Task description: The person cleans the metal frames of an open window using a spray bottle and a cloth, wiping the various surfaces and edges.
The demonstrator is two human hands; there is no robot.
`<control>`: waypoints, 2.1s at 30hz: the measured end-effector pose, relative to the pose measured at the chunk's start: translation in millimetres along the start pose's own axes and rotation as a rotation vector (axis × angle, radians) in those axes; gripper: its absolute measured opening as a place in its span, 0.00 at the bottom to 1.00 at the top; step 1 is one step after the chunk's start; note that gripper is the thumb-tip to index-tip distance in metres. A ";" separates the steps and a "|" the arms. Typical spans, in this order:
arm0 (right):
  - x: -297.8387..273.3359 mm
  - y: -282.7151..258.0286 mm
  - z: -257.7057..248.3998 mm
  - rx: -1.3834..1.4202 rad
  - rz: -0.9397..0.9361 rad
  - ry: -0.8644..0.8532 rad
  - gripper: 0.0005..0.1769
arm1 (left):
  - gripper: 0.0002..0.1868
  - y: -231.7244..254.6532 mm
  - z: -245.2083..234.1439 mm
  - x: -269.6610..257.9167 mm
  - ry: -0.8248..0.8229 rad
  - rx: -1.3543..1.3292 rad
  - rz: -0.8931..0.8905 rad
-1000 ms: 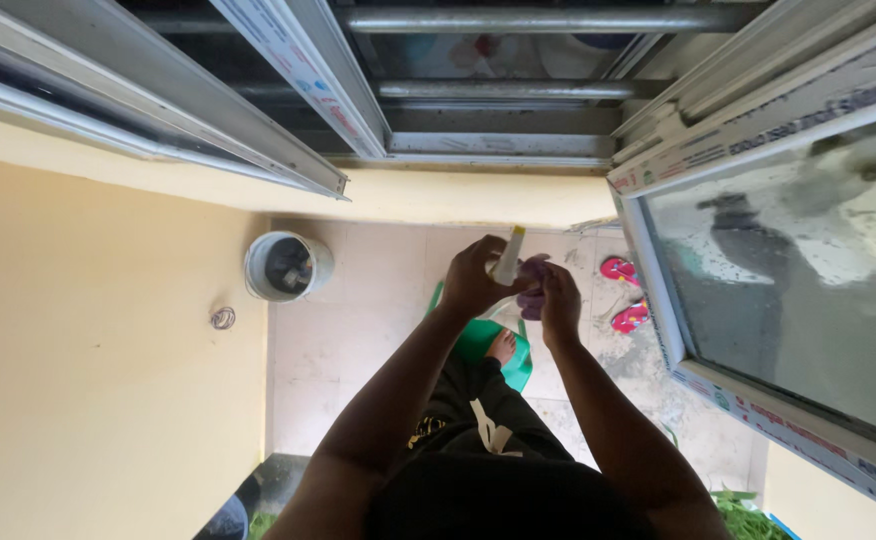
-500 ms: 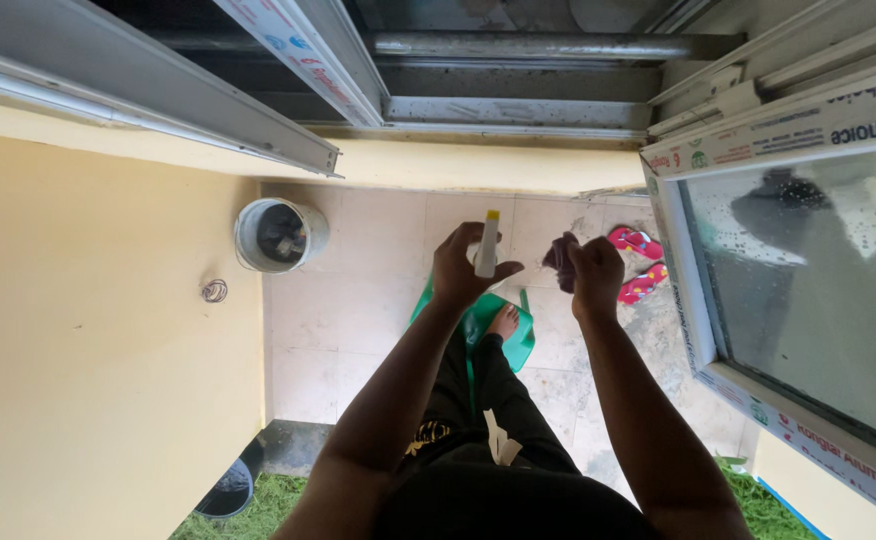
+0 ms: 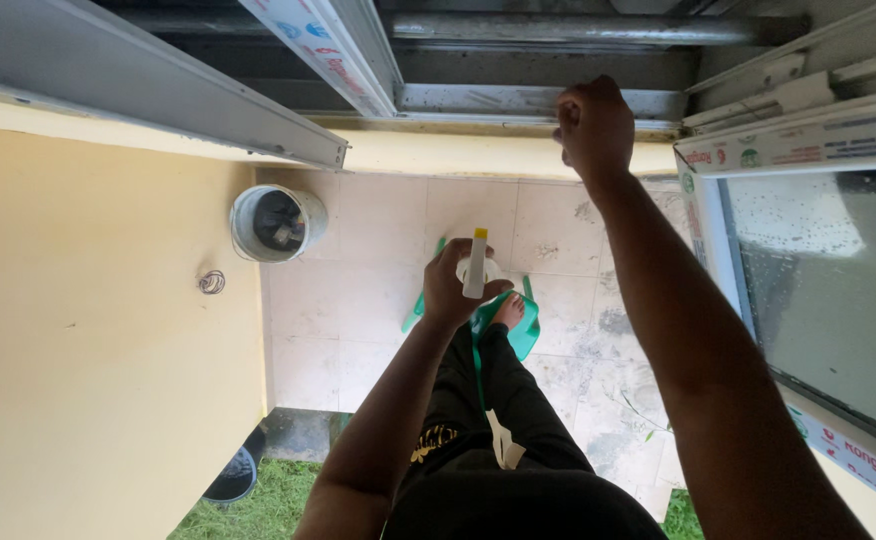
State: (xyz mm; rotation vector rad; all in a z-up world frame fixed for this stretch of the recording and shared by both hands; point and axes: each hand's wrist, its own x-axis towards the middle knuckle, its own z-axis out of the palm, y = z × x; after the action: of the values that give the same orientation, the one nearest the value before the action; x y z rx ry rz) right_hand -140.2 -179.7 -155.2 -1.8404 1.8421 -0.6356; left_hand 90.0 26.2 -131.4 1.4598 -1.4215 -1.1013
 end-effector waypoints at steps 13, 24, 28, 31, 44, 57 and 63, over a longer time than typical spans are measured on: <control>15.4 8.3 18.0 -0.349 -0.345 0.050 0.07 | 0.35 -2.9 -8.6 8.9 0.004 0.002 0.053; 7.4 11.5 14.6 -0.242 -0.414 0.125 0.09 | 0.36 -10.1 0.3 9.9 -0.040 0.001 0.065; 12.0 11.8 13.5 -0.231 -0.404 0.112 0.09 | 0.36 -10.1 0.3 9.0 -0.043 0.002 0.053; 14.4 13.5 13.0 -0.221 -0.446 0.091 0.09 | 0.35 -10.5 0.2 7.9 -0.047 0.004 0.033; 14.5 7.6 20.7 -0.336 -0.621 -0.003 0.09 | 0.35 -13.8 -3.0 2.1 -0.030 0.017 0.035; 11.8 -38.8 64.7 0.009 -0.207 0.006 0.09 | 0.33 -23.9 -18.5 0.1 0.027 -0.031 0.021; 23.6 -39.8 84.4 -0.003 0.057 -0.057 0.06 | 0.33 -27.5 -24.7 0.7 0.049 -0.072 0.007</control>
State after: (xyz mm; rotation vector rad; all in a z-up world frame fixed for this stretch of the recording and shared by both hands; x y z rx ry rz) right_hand -57.0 -203.5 -197.2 -1.7820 1.8525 -0.5553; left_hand 121.7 26.1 -150.3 1.4205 -1.3385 -1.0943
